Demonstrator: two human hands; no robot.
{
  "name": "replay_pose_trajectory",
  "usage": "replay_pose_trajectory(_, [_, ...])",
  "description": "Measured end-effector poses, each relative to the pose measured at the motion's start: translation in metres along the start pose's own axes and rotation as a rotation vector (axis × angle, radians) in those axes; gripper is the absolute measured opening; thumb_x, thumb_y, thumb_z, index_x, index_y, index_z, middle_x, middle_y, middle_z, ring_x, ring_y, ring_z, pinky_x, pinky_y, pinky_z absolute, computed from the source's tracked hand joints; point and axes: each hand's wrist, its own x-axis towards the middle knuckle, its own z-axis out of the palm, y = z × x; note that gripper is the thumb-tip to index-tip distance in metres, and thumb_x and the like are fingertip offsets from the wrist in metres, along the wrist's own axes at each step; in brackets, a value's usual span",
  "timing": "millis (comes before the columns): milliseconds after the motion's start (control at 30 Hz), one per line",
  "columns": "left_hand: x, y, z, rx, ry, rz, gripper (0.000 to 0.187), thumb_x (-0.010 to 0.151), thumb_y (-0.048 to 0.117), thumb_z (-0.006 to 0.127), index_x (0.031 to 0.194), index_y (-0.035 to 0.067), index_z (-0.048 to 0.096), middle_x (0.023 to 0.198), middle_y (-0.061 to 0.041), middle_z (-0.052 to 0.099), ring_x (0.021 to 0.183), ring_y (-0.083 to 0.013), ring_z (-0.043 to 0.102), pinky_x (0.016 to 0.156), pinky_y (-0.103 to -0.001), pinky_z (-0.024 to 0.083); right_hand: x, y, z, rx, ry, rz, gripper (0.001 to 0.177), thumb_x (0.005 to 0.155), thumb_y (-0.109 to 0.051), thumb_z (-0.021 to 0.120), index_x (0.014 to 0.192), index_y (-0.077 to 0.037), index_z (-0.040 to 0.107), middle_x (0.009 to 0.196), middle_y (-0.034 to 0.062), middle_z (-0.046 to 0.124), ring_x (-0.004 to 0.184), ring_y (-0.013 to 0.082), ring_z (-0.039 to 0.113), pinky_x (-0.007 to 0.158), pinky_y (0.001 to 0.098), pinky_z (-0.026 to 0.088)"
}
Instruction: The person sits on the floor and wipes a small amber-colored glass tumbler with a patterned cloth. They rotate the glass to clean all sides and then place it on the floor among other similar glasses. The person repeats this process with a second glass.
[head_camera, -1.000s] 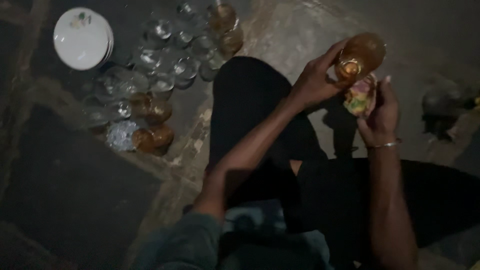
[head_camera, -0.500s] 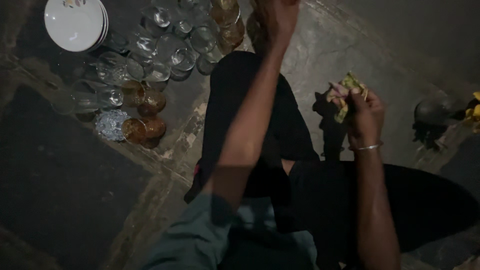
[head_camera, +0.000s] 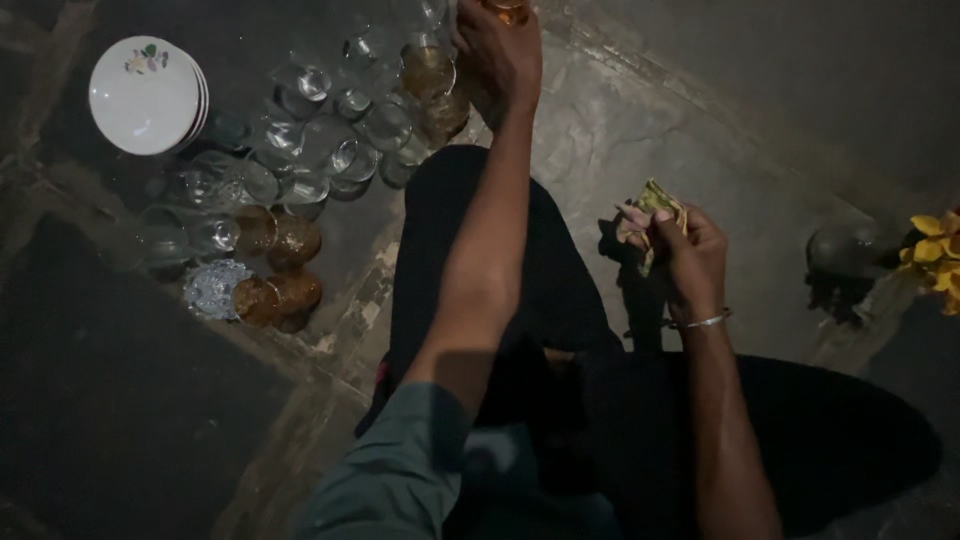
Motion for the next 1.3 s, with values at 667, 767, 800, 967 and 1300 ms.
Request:
replay_pose_trajectory(667, [-0.013,-0.009,0.014,-0.126,0.021,-0.114,0.097,0.072,0.029,0.09,0.146,0.003,0.032,0.135,-0.028,0.056,0.127,-0.0435,0.053,0.113,-0.062,0.039,-0.001,0.003,-0.002,-0.179,0.063,0.002,0.028,0.102,-0.018,0.066,0.121,0.002,0.07,0.099,0.0062,0.073,0.081,0.0123,0.068,0.069,0.0275,0.055])
replay_pose_trajectory(767, [-0.026,-0.004,-0.001,-0.079,-0.002,-0.014,0.115,0.074,0.028,0.089,0.156,-0.003,0.015,0.147,-0.037,0.042,0.136,-0.0515,0.042,0.117,-0.068,0.028,-0.005,-0.004,0.0,-0.12,0.098,0.08,0.034,0.105,-0.026,0.06,0.123,0.001,0.068,0.101,0.0095,0.072,0.083,0.0162,0.068,0.069,0.0319,0.058])
replay_pose_trajectory(800, [-0.034,0.002,-0.01,-0.107,-0.087,-0.07,0.114,0.078,0.028,0.086,0.158,-0.002,0.011,0.15,-0.039,0.036,0.138,-0.0515,0.04,0.116,-0.065,0.03,-0.004,-0.006,-0.002,0.038,0.051,0.058,0.037,0.106,-0.029,0.056,0.125,0.001,0.067,0.106,0.0101,0.071,0.087,0.0169,0.07,0.073,0.0331,0.061])
replay_pose_trajectory(967, [-0.112,0.028,-0.09,-0.343,-0.536,0.088,0.083,0.1,0.034,0.073,0.161,0.001,0.027,0.157,-0.028,0.045,0.147,-0.0434,0.043,0.119,-0.057,0.04,-0.002,-0.009,-0.027,0.413,-0.113,0.034,0.047,0.115,-0.034,0.046,0.141,0.004,0.056,0.129,0.0178,0.065,0.108,0.0254,0.07,0.092,0.0419,0.063])
replay_pose_trajectory(1300, [-0.141,0.062,-0.159,-0.641,-1.546,-0.142,0.045,0.101,0.039,0.071,0.111,-0.005,0.071,0.091,-0.011,0.067,0.084,-0.019,0.062,0.077,-0.033,0.052,-0.01,-0.025,-0.039,0.569,-0.408,0.029,0.059,0.115,-0.047,0.041,0.149,0.0,0.05,0.133,0.016,0.066,0.119,0.0287,0.069,0.097,0.0428,0.062])
